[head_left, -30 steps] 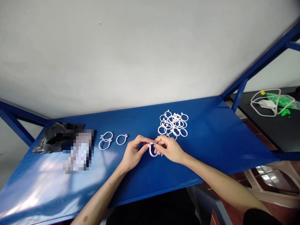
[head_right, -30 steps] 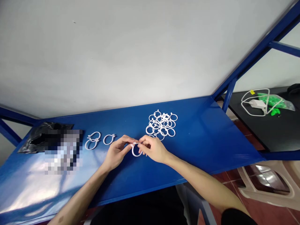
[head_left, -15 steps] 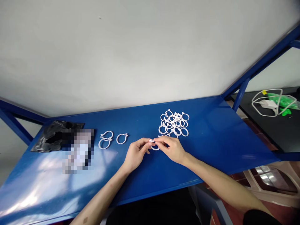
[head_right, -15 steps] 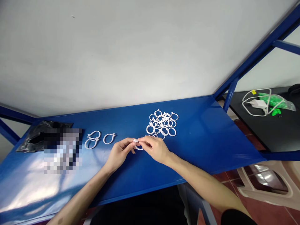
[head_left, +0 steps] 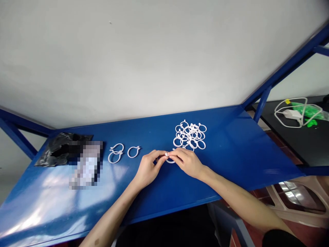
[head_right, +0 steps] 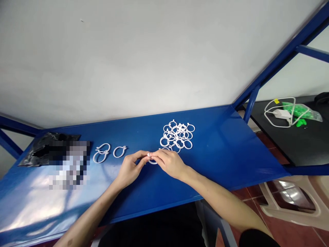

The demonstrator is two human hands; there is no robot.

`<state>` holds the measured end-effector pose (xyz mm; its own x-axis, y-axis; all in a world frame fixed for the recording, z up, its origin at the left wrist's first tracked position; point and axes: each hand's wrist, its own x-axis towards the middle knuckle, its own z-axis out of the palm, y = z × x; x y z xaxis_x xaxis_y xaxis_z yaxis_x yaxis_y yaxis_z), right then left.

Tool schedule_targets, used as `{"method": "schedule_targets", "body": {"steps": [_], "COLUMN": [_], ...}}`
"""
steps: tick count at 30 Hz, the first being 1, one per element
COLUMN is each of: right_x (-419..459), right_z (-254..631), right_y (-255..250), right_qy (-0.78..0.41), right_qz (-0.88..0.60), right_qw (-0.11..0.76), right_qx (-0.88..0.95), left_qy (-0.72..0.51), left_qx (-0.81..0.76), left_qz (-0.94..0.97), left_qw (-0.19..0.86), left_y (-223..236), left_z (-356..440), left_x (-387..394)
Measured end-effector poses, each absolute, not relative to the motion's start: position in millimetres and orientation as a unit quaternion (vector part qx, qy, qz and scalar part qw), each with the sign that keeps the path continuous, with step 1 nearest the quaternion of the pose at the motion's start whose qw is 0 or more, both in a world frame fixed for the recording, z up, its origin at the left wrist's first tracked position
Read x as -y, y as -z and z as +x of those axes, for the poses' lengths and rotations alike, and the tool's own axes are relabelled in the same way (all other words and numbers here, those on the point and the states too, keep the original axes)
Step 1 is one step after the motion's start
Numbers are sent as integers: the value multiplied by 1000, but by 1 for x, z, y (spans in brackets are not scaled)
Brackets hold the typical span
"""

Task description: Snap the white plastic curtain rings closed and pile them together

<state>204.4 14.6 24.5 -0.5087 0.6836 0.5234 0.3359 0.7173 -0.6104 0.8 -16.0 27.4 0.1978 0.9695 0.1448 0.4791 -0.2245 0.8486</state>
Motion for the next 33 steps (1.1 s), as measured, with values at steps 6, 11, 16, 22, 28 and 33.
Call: {"method": "schedule_targets", "body": {"steps": [6,11,16,22,28,33], "right_x": [-38,-55,-57,-51,-51,-48], "right_z": [231,258,261,252,250,247], "right_y": [-33,-37,-42,-39,-32,-37], "right_qy": [-107,-89,-126,-124,-51,-44], "right_qz": [-393,-459,-477,-440,-438,-436], "right_qw": [396,379,329,308,291,351], "right_qx": [823,799,805,835,849,828], "left_qy": [-311,-185,-88,-83,-178,-248], "left_qx": [-590,-678,-709,-706,-689,-672], "left_qz": [744,705,693,700,702,692], "left_qw": [36,-102,-96,-63,31,87], "left_y": [-22,-22,-21,-24,-26,-26], "left_z": [-33,-68,-79,-75,-63,-42], "left_x": [1,-4,-3,-2,-2,3]}}
